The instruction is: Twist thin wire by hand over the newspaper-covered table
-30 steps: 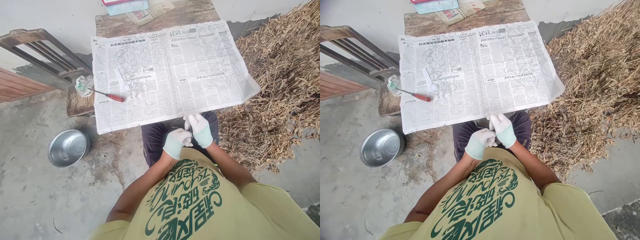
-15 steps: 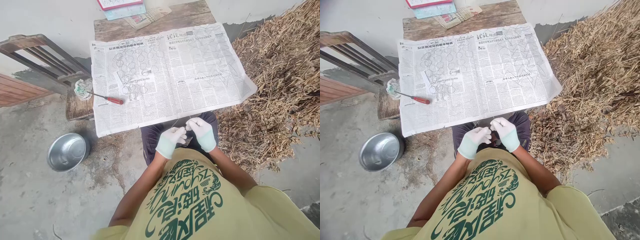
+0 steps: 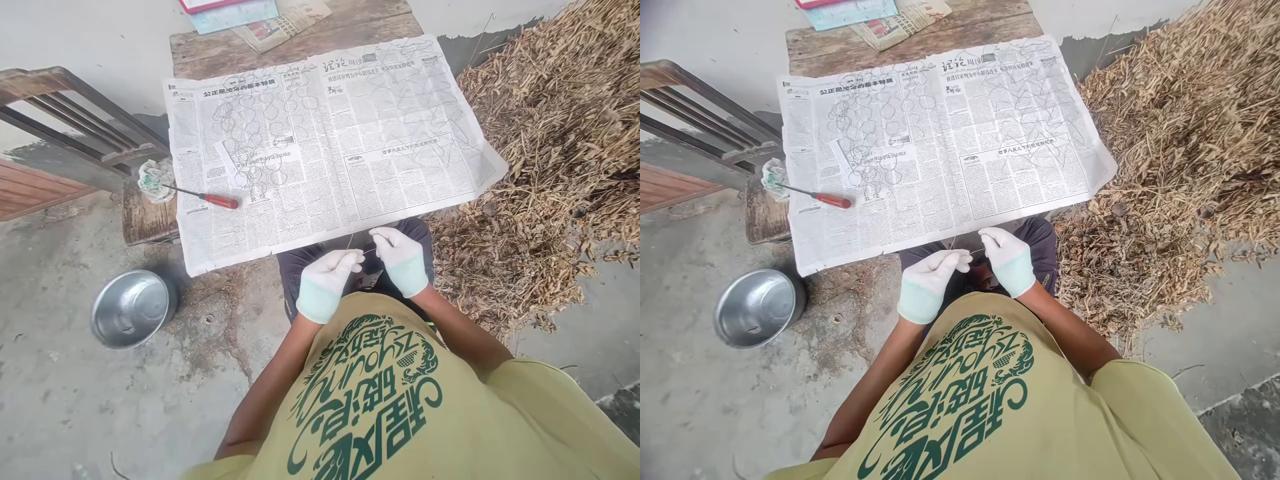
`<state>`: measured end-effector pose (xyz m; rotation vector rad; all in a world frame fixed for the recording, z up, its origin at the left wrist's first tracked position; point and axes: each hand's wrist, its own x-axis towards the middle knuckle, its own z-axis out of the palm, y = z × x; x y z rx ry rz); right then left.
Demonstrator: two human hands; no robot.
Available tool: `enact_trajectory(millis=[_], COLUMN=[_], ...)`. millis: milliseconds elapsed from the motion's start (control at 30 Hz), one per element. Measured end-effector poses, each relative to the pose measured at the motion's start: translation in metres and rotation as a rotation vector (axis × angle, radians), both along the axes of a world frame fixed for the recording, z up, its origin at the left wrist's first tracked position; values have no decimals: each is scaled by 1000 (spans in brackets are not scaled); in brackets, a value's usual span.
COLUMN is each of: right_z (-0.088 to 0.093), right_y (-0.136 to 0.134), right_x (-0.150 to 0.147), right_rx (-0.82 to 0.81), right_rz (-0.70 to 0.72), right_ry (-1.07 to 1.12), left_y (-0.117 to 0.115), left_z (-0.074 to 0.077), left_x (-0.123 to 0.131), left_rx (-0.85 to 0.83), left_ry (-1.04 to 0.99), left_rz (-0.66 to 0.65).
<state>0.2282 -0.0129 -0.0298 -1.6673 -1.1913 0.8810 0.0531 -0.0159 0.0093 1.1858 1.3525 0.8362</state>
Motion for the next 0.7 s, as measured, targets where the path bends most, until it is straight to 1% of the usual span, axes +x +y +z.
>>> enact_trajectory(millis=[167,267,367,500,600,700], right_z=[1,4,6,5,5,5], right_y=[2,3,4,5,4,2], right_x=[2,2,3,4,4,4], right_rx=[-1,25,51,78,126,167], right_rz=[51,75,115,110,104,121], right_ry=[25,-8,-44,-96,-145,-175], left_y=[-1,-2,-2,5,10,14], left_z=[-5,-11,-17,-28,-35,-37], left_x=[1,-1,-5,-10,-11,-9], left_rx=[15,-16,-71,-254,-447,-609], left_ry=[20,-48,-151,-279,-348,-494], left_rz=[85,97,76,61,-7,-91])
